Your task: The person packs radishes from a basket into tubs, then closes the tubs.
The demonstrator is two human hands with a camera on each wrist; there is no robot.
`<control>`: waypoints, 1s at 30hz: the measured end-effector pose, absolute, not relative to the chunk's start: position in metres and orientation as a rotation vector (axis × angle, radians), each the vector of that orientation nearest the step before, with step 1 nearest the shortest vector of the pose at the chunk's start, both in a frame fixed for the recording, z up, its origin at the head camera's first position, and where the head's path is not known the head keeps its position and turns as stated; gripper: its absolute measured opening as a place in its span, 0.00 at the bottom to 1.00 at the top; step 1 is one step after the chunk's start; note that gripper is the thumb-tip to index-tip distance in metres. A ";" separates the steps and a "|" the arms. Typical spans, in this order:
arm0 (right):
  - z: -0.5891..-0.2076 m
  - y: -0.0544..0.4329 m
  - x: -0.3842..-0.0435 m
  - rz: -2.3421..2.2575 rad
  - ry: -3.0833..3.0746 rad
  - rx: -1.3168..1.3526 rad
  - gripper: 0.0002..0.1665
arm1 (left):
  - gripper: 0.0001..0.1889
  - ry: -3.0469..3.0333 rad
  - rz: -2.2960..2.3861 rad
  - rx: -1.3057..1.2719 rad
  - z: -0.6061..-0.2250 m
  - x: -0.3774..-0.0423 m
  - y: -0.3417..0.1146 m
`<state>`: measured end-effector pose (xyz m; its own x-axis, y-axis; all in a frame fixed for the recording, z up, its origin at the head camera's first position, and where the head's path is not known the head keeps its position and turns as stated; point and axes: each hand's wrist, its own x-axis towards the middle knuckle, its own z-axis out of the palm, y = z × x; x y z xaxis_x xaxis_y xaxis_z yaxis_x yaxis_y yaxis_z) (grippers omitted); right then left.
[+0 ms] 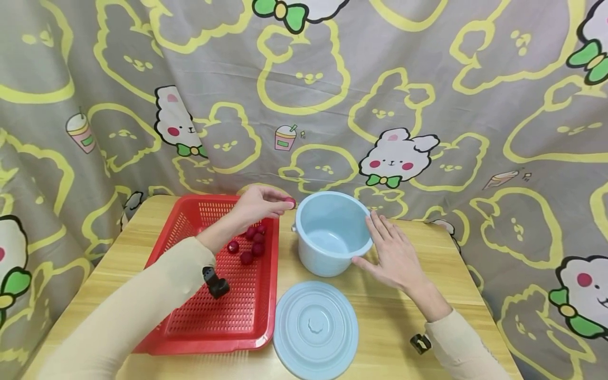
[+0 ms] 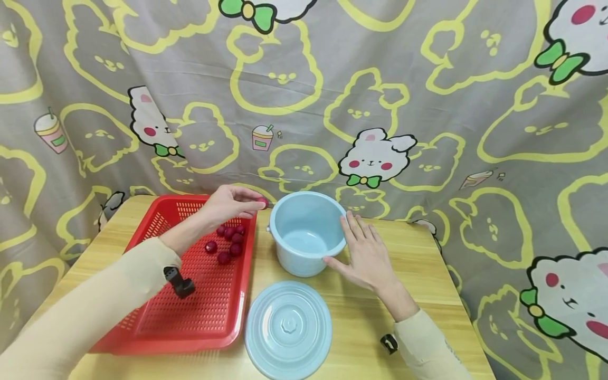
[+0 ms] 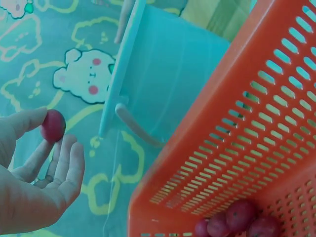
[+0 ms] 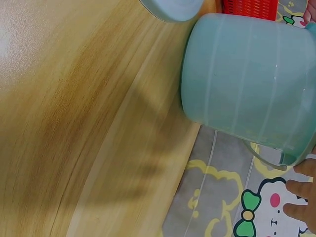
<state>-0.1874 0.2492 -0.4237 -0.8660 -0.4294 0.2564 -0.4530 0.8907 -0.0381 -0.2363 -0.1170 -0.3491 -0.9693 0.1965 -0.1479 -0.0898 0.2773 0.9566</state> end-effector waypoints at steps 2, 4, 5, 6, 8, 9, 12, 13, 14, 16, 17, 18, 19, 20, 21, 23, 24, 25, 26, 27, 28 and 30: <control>-0.424 0.249 -0.187 0.139 -2.812 0.669 0.64 | 0.21 2.309 1.751 0.107 -0.350 -0.237 -0.112; -0.424 0.250 -0.187 0.134 -2.810 0.668 0.64 | 0.20 2.301 1.750 0.097 -0.351 -0.238 -0.107; -0.423 0.250 -0.187 0.134 -2.811 0.666 0.64 | 0.20 2.304 1.740 0.097 -0.352 -0.238 -0.104; -0.423 0.250 -0.187 0.135 -2.811 0.665 0.64 | 0.20 2.304 1.733 0.097 -0.352 -0.239 -0.102; -0.423 0.250 -0.187 0.136 -2.811 0.662 0.64 | 0.20 2.304 1.720 0.097 -0.353 -0.240 -0.096; -0.422 0.250 -0.186 0.139 -2.810 0.662 0.64 | 0.20 2.304 1.714 0.106 -0.353 -0.241 -0.093; -0.422 0.250 -0.185 0.144 -2.809 0.659 0.64 | 0.19 2.310 1.700 0.128 -0.354 -0.243 -0.082; -0.422 0.250 -0.185 0.143 -2.811 0.658 0.64 | 0.19 2.308 1.699 0.135 -0.354 -0.244 -0.079; -0.423 0.250 -0.185 0.144 -2.812 0.656 0.64 | 0.19 2.311 1.694 0.143 -0.355 -0.245 -0.076; -0.423 0.250 -0.185 0.144 -2.816 0.654 0.64 | 0.19 2.300 1.700 0.150 -0.355 -0.245 -0.069; -0.423 0.249 -0.185 0.143 -2.818 0.654 0.64 | 0.18 2.294 1.704 0.156 -0.355 -0.246 -0.067; -0.423 0.249 -0.185 0.144 -2.820 0.654 0.64 | 0.18 2.286 1.708 0.163 -0.355 -0.246 -0.064; -0.423 0.249 -0.185 0.143 -2.821 0.655 0.64 | 0.18 2.278 1.711 0.171 -0.355 -0.246 -0.061; -0.423 0.249 -0.185 0.145 -2.821 0.656 0.64 | 0.18 2.275 1.712 0.178 -0.354 -0.246 -0.059; -0.422 0.249 -0.185 0.144 -2.821 0.658 0.64 | 0.18 2.271 1.712 0.185 -0.354 -0.247 -0.057; -0.422 0.249 -0.185 0.141 -2.823 0.659 0.64 | 0.18 2.276 1.701 0.203 -0.354 -0.247 -0.053; -0.423 0.249 -0.185 0.140 -2.824 0.659 0.64 | 0.18 2.280 1.693 0.211 -0.354 -0.247 -0.051; -0.423 0.249 -0.185 0.139 -2.825 0.658 0.64 | 0.17 2.285 1.684 0.219 -0.354 -0.247 -0.049; -0.423 0.249 -0.185 0.138 -2.826 0.657 0.64 | 0.17 2.291 1.673 0.223 -0.354 -0.248 -0.048; -0.423 0.249 -0.185 0.136 -2.827 0.657 0.64 | 0.17 2.293 1.666 0.224 -0.355 -0.249 -0.047; -0.423 0.249 -0.185 0.135 -2.828 0.656 0.64 | 0.17 2.291 1.662 0.223 -0.355 -0.249 -0.045; -0.423 0.249 -0.185 0.135 -2.828 0.656 0.64 | 0.17 2.299 1.642 0.212 -0.355 -0.250 -0.043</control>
<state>-0.1849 0.2491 -0.4230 -0.8718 -0.4224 0.2479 -0.4441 0.8953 -0.0362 -0.2499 -0.0429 -0.3549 -0.9420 0.2941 -0.1615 -0.0574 0.3332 0.9411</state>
